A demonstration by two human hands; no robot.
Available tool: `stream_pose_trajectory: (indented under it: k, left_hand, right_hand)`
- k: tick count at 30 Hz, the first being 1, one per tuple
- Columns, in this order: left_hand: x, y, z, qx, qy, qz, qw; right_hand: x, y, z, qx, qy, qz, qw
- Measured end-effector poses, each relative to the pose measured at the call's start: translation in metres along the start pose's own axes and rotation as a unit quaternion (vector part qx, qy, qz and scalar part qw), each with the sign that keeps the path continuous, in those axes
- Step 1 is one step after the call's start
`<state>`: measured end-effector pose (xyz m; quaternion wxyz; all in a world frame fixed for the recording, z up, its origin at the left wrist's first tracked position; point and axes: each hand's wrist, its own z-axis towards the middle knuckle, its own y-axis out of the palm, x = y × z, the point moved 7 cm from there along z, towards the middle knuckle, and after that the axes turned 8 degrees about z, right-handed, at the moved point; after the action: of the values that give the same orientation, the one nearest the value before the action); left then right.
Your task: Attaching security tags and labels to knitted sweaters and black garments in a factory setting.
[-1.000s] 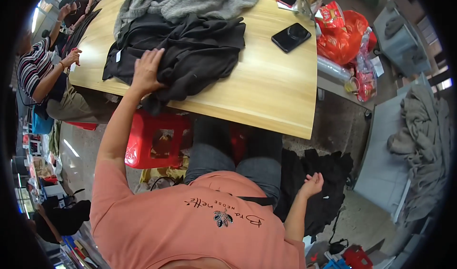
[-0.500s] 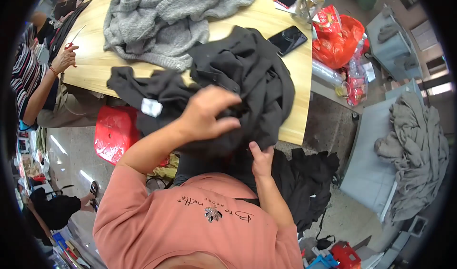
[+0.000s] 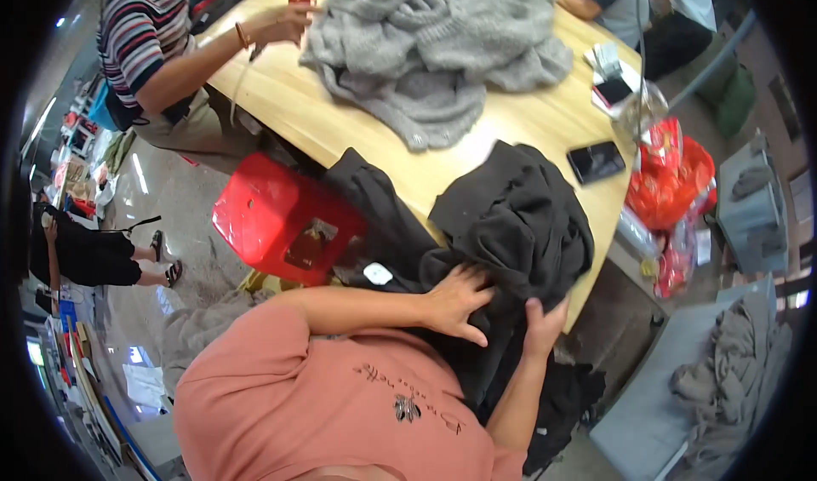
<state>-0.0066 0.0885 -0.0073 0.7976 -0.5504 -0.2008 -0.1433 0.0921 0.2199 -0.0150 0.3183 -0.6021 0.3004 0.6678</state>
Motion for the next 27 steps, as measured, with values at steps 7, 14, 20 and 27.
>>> stream_pose_trajectory:
  k: [7,14,20,27]
  left_hand:
    - [0.107,0.034,-0.028,0.097,0.225,-0.094,0.965]
    - [-0.019,-0.011,-0.124,-0.084,0.078,-0.028,0.993]
    - [-0.054,-0.011,-0.229,-0.302,-0.124,0.048,0.944]
    - [-0.107,-0.043,-0.260,-0.126,-0.386,-0.013,0.914]
  right_hand:
    - [0.017,-0.023,-0.026,-0.167,0.171,0.465,0.852]
    - [-0.080,0.022,-0.011,-0.363,0.181,0.240,0.882]
    - [-0.002,0.109,-0.044,-0.494,0.014,-0.177,0.851]
    - [0.023,0.124,-0.080,-0.246,-0.200,-0.311,0.896]
